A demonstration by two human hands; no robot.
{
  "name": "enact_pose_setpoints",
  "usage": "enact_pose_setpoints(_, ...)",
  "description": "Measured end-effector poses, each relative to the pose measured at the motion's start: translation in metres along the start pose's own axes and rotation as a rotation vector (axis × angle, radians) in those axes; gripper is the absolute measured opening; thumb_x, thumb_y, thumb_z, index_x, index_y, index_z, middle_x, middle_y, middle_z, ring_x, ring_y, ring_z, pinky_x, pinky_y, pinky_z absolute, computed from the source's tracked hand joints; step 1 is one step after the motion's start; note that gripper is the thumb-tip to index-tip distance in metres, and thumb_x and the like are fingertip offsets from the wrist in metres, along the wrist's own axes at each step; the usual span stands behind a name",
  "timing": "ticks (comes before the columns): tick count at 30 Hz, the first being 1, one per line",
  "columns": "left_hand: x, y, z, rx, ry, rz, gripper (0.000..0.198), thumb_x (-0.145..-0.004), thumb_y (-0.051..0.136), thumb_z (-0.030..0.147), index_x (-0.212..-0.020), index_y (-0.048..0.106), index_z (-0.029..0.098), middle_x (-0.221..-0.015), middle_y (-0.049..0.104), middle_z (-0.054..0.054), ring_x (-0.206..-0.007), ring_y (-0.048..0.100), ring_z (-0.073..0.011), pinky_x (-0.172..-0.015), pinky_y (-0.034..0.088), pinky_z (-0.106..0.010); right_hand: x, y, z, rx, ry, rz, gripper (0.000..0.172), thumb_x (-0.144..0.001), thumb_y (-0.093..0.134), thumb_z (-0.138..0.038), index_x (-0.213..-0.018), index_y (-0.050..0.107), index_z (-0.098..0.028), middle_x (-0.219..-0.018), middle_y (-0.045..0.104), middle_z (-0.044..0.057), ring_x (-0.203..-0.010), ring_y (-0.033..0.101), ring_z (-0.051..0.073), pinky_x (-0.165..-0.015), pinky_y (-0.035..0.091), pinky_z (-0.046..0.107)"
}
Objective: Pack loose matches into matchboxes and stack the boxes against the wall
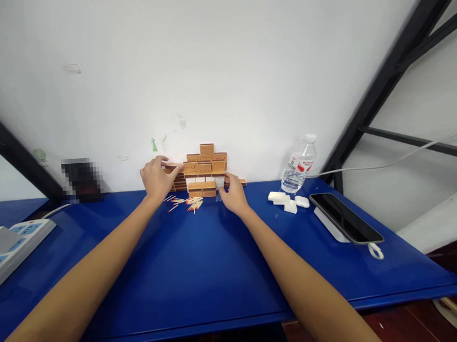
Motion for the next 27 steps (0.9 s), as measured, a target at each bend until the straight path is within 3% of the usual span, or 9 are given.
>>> enact_pose_setpoints(6, 0.002, 0.008, -0.002, -0.008, 0.072, -0.031, 0.023, -0.093, 0.074, 0.046, -0.097, 0.067, 0.024, -0.107, 0.072, -0.011, -0.111, 0.06, -0.0362, -0.097, 0.039, -0.05, -0.001, -0.004, 0.001, 0.04, -0.025, 0.038, 0.05, -0.086, 0.06, -0.02, -0.136, 0.057, -0.019, -0.133, 0.064, 0.017, -0.116, 0.066, 0.029, -0.1, 0.058, 0.05)
enact_pose_setpoints(12, 0.002, 0.005, -0.009, -0.008, 0.082, -0.042, 0.028, -0.089, 0.08, 0.044, -0.103, 0.068, 0.024, -0.11, 0.07, -0.009, -0.105, 0.063, -0.0319, -0.092, 0.045, -0.044, 0.003, -0.007, -0.002, 0.108, -0.06, 0.06, 0.043, -0.087, 0.058, -0.018, -0.13, 0.06, -0.018, -0.128, 0.065, 0.016, -0.12, 0.064, 0.03, -0.106, 0.053, 0.051)
enact_pose_setpoints(20, 0.006, 0.008, -0.01, -0.004, 0.092, -0.019, 0.032, -0.087, 0.083, 0.043, -0.108, 0.067, 0.025, -0.115, 0.069, -0.011, -0.114, 0.058, -0.0358, -0.098, 0.044, -0.05, 0.01, -0.019, -0.007, 0.22, -0.108, 0.067, 0.038, -0.088, 0.055, -0.015, -0.125, 0.062, -0.018, -0.124, 0.065, 0.015, -0.118, 0.063, 0.03, -0.107, 0.051, 0.049)
enact_pose_setpoints(27, 0.005, 0.005, -0.014, 0.032, 0.091, -0.035, 0.029, -0.09, 0.079, 0.034, -0.114, 0.066, 0.023, -0.119, 0.067, -0.011, -0.112, 0.06, -0.0317, -0.098, 0.048, -0.045, 0.016, -0.018, -0.02, 0.287, -0.164, 0.039, 0.036, -0.089, 0.053, -0.013, -0.122, 0.064, -0.019, -0.121, 0.065, 0.015, -0.119, 0.06, 0.032, -0.107, 0.051, 0.051)
Point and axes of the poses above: each hand's wrist, its own x-axis away from the middle knuckle, its own y-axis out of the palm, z = x × y, the point moved 7 cm from there along -x, towards the middle knuckle
